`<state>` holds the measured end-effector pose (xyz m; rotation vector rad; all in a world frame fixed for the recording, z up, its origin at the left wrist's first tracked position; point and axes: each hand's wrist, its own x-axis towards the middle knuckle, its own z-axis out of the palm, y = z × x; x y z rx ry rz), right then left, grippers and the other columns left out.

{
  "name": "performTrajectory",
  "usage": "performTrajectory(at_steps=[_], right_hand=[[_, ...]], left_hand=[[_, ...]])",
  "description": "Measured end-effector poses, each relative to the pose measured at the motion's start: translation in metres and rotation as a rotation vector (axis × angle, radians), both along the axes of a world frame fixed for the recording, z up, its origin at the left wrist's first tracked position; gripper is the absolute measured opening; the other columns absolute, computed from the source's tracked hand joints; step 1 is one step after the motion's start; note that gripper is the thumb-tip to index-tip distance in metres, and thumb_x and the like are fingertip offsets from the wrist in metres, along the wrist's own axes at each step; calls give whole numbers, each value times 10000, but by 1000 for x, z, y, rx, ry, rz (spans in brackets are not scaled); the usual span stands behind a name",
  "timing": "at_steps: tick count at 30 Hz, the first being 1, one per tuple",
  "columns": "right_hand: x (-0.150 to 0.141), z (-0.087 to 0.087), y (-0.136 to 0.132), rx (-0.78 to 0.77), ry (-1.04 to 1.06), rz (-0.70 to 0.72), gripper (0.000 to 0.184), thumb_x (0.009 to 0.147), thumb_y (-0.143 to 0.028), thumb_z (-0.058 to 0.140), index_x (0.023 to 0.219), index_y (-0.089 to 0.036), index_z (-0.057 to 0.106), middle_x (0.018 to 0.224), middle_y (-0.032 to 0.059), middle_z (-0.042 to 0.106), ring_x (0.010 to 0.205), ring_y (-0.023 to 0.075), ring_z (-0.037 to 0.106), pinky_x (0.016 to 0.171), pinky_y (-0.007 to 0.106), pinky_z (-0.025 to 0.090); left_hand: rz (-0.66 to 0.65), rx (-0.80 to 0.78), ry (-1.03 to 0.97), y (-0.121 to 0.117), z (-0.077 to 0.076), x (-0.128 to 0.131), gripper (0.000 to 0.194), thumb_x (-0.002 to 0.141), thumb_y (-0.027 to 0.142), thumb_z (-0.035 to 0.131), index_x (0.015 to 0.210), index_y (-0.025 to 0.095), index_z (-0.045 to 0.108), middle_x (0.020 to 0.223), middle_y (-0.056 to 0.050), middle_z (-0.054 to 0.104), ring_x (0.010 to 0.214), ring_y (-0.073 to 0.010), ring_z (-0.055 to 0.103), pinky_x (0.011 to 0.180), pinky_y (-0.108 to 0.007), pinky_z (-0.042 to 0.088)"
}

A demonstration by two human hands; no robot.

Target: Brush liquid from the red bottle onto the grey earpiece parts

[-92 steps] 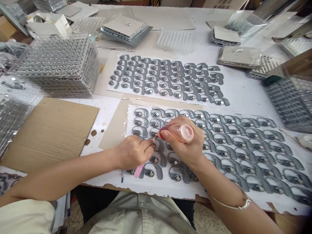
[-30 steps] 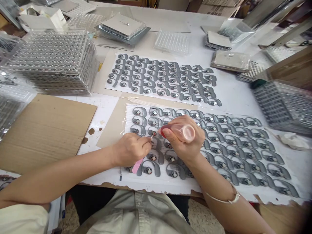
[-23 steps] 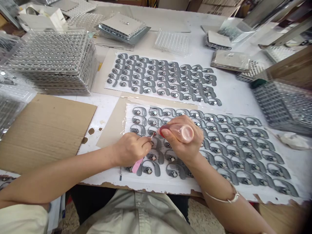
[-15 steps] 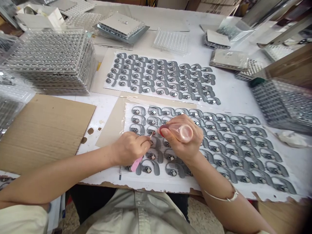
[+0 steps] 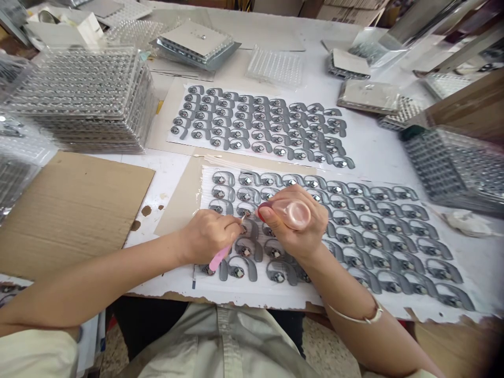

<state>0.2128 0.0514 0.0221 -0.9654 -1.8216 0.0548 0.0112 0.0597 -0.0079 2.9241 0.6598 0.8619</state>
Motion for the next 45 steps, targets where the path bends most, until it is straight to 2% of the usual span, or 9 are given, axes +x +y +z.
performTrajectory(at_steps=[11,16,21,29,38,45], right_hand=[[0,-1,-1,-54,37,36,168,728,-135,726,742,-202,573,644,4,606,611,141,553,564,307,493],[0,0,-2,-52,38,44,159,735,-147,720,749,-207,573,648,2,612,605,143,558,561,311,491],[0,0,-2,-43,37,37,164,732,-140,720,745,-203,569,650,1,607,597,137,556,560,306,486],[0,0,-1,-31,30,31,166,735,-151,722,756,-207,567,652,-3,604,587,135,553,534,300,480],[0,-3,-2,-60,46,41,153,739,-162,716,750,-214,573,659,0,613,595,148,560,543,317,484],[0,-3,-3,-75,42,46,150,744,-163,708,749,-209,566,664,-5,610,603,139,555,556,301,476]], left_hand=[[-6,-53,-86,5,0,-1,145,834,139,478,790,153,615,738,-41,692,622,-128,666,539,-204,540],[-2,-153,-131,7,2,-2,133,831,150,495,819,167,627,755,-24,713,654,-122,686,587,-195,558],[-55,-238,-219,10,6,-3,120,799,110,525,832,153,632,833,-34,744,703,-136,711,631,-208,572],[-62,-341,-241,12,9,-3,123,810,94,533,834,145,642,825,-36,745,709,-143,711,626,-210,555],[-64,-433,-318,17,1,-5,65,821,133,580,824,158,640,823,-41,740,730,-158,709,664,-242,565],[-48,-483,-335,17,5,-4,52,817,154,609,801,154,659,778,-33,738,702,-158,706,642,-237,557]])
